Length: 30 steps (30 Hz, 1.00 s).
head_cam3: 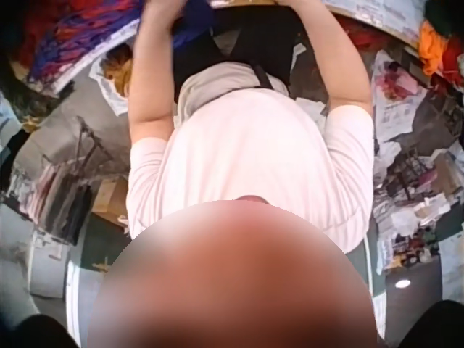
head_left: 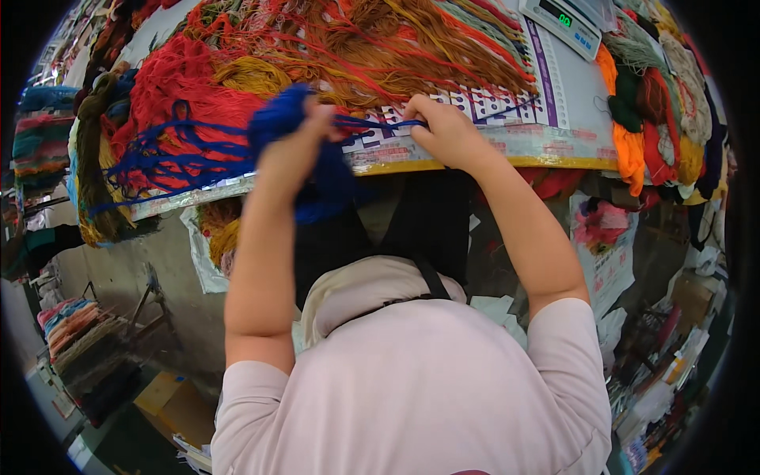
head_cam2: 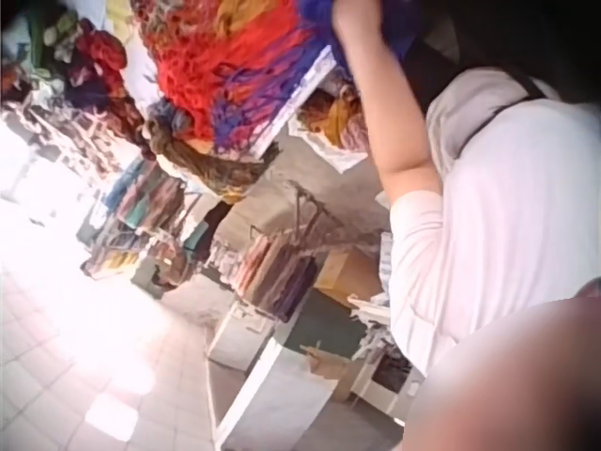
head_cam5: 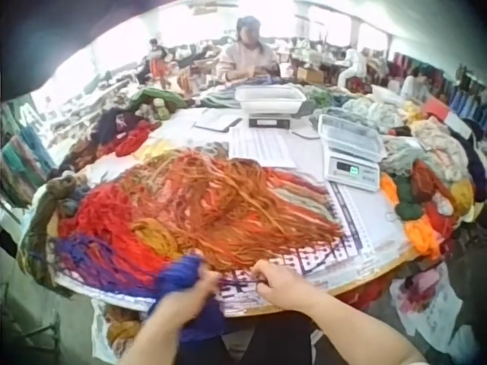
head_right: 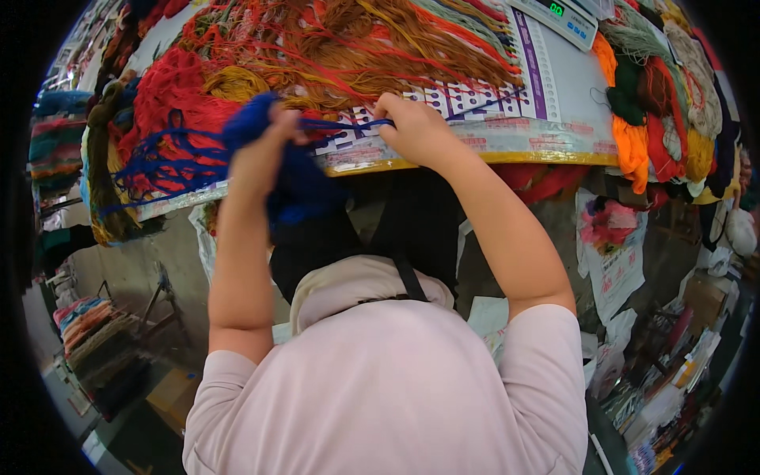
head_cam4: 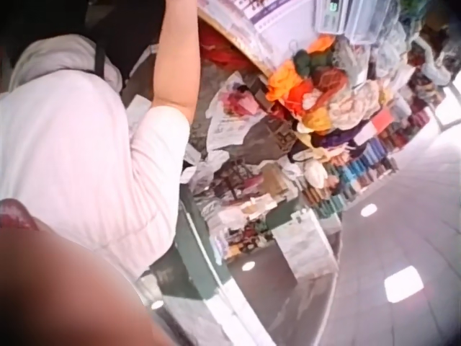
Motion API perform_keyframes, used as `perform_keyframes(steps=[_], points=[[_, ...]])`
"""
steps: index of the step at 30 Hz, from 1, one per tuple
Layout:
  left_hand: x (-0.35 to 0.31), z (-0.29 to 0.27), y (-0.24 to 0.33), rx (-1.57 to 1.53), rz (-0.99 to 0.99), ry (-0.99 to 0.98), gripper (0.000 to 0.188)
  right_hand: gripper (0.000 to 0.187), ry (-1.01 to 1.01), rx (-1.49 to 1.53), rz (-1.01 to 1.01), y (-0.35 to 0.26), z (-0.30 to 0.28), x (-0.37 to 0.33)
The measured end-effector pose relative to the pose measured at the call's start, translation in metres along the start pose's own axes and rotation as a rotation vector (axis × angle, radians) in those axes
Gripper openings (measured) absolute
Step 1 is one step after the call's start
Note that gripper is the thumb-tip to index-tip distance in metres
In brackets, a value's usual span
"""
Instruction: Organize and thread individual strands of colored yarn into a reference sample card.
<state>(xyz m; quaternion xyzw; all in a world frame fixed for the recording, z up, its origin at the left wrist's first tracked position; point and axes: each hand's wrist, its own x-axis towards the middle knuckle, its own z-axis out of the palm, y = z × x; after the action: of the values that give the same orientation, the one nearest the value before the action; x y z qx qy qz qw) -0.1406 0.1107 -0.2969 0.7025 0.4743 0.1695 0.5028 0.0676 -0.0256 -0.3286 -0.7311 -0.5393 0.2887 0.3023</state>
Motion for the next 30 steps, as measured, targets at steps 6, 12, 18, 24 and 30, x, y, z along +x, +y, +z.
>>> perform_keyframes(steps=[6,12,18,24,30], points=[[0.022,-0.157,-0.001,-0.874,0.037,0.186,0.017,0.013,0.138,-0.115,0.039,-0.001,0.008,-0.004],[0.036,-0.142,-0.015,-0.63,0.03,0.61,0.02,0.012,0.174,-0.061,0.013,0.001,0.014,-0.004],[-0.022,-0.02,0.011,-0.313,-0.097,0.053,0.029,0.015,0.171,0.015,-0.021,-0.002,0.014,-0.016],[-0.007,0.079,-0.023,0.271,0.367,-0.027,0.025,0.017,0.232,0.08,-0.043,-0.004,0.021,-0.015],[-0.014,0.092,-0.017,0.613,0.621,0.195,0.019,0.019,0.275,0.044,-0.042,0.0,0.023,-0.017]])
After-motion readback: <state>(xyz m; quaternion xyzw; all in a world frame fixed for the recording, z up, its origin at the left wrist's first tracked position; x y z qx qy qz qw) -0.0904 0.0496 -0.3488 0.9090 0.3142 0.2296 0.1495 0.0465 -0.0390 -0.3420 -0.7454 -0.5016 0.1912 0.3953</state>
